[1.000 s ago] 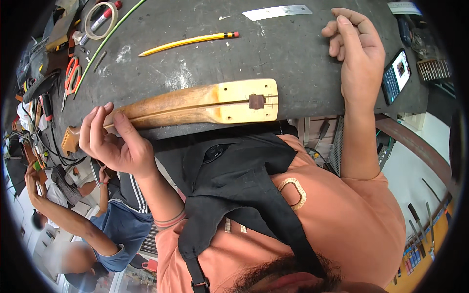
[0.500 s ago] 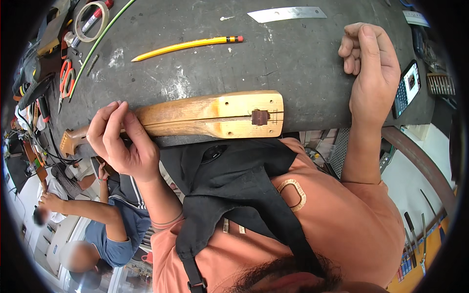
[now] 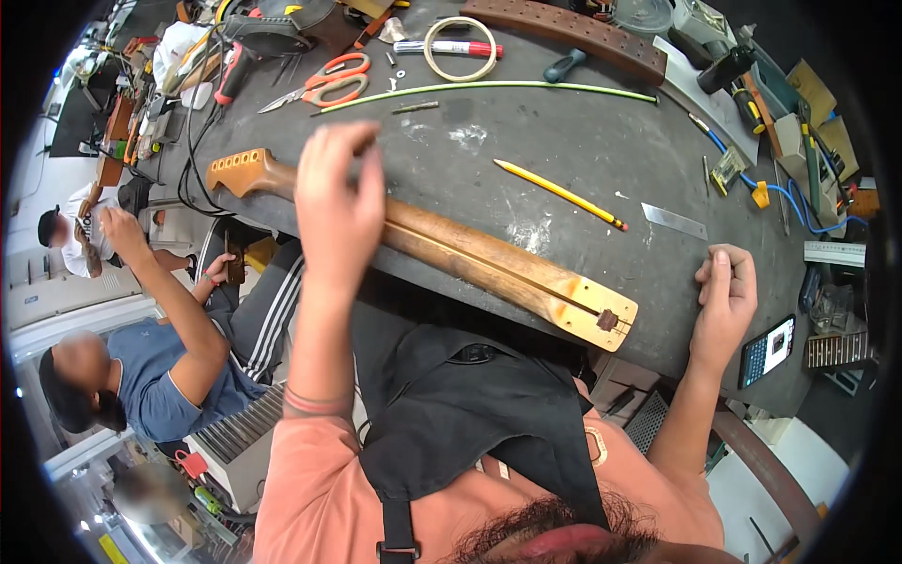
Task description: The person marks a wooden guitar neck using a pencil and a metal ruler to draw straight lines along the fretboard. They repeatedly align the ruler, draw lines, and reposition the neck to ensure accuracy on different sections of the wood.
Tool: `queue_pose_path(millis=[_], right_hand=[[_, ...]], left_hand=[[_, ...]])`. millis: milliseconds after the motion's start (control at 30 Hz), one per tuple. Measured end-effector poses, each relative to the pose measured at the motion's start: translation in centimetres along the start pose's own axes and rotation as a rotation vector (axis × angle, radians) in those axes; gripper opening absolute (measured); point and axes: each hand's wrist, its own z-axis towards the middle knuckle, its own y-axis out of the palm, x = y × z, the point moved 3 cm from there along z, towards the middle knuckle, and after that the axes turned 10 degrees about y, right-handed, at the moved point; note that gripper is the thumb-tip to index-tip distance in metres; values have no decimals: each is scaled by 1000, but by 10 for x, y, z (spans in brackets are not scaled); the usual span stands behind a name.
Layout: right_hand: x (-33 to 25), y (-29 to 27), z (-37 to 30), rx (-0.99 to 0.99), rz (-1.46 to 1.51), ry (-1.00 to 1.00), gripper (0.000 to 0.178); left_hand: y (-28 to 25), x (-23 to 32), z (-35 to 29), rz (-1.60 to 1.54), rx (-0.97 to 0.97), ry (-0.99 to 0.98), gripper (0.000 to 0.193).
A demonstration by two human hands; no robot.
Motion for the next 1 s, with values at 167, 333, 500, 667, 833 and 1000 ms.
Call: queue_pose_path(millis=[167, 333, 500, 667, 833, 1000], right_hand=[[0, 4, 1, 5, -67, -9, 15], [-4, 7, 3, -4, -29, -23, 14], [-3, 7, 3, 18, -28, -36, 16], [-6, 9, 2, 34, -52, -50, 18], [-3, 5, -1, 64, -141, -63, 22], [-2, 8, 0, 72, -167, -102, 26]], left_hand=[[19, -23, 44, 182, -254, 140, 17], [38, -21, 51, 355, -486, 230, 18], [36, -19, 71, 297, -588, 242, 15], [36, 11, 73, 142, -555, 247, 16], [45, 102, 48, -947, -528, -231, 23], [84, 155, 22, -1424, -674, -264, 39]])
